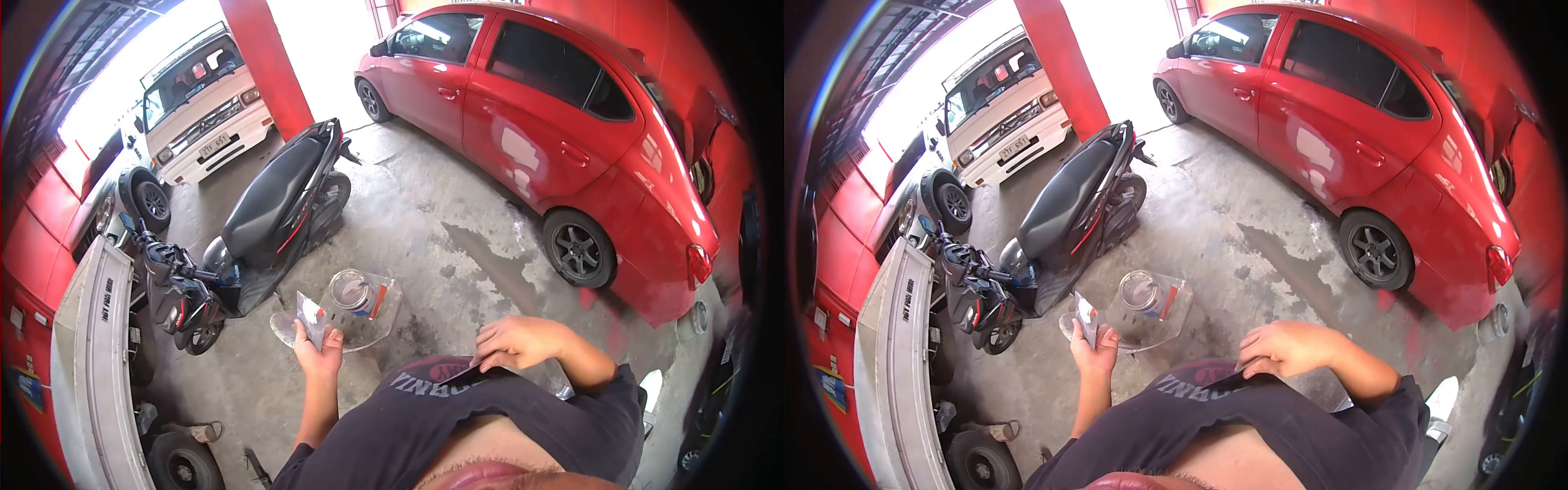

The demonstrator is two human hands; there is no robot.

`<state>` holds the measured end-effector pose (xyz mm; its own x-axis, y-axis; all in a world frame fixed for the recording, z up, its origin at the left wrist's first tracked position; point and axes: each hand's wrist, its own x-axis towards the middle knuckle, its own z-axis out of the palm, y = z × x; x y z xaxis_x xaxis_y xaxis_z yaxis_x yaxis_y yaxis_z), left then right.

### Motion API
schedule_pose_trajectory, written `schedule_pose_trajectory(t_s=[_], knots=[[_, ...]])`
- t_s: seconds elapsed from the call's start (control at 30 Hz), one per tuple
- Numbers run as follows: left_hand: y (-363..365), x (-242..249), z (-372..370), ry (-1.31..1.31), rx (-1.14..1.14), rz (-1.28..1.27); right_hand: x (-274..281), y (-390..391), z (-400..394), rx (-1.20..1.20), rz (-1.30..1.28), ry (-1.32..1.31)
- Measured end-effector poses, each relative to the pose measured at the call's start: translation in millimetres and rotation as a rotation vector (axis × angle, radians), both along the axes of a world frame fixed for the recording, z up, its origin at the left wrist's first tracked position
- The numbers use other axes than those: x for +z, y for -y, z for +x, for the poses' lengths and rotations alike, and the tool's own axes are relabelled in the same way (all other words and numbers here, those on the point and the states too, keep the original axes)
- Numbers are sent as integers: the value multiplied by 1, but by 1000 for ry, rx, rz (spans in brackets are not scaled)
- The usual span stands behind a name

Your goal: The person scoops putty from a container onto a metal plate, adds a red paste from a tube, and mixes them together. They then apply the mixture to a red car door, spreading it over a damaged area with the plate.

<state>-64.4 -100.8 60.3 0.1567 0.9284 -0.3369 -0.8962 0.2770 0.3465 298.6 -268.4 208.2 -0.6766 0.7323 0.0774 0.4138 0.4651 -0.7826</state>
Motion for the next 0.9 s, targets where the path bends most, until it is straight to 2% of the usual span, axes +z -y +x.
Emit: schedule_pose_trajectory(t_s=[0.1,0.13,0.23,0.33,0.43,0.53,0.63,0.83,0.9], knots=[[-2,-9,-9,9,-17,11,18,-6,-26,-95,134,146],[-4,-11,-9,-6,-12,-1,25,-11,-39,-177,210,46],[-9,-8,-6,25,-17,11,27,-30,-55,-248,395,136],[-12,-3,-1,10,-4,3,13,-42,-62,-26,291,126],[-11,2,1,14,7,4,-9,-50,-55,83,153,35],[-9,-2,-2,-4,21,-28,1,-50,-35,54,62,183],[-1,-1,-3,-8,54,-53,-9,-45,-22,37,47,131],[-1,-15,-11,13,49,-7,-25,-32,21,-116,-255,302],[-2,-12,-12,-1,58,-7,-25,-28,38,-132,-201,572]])
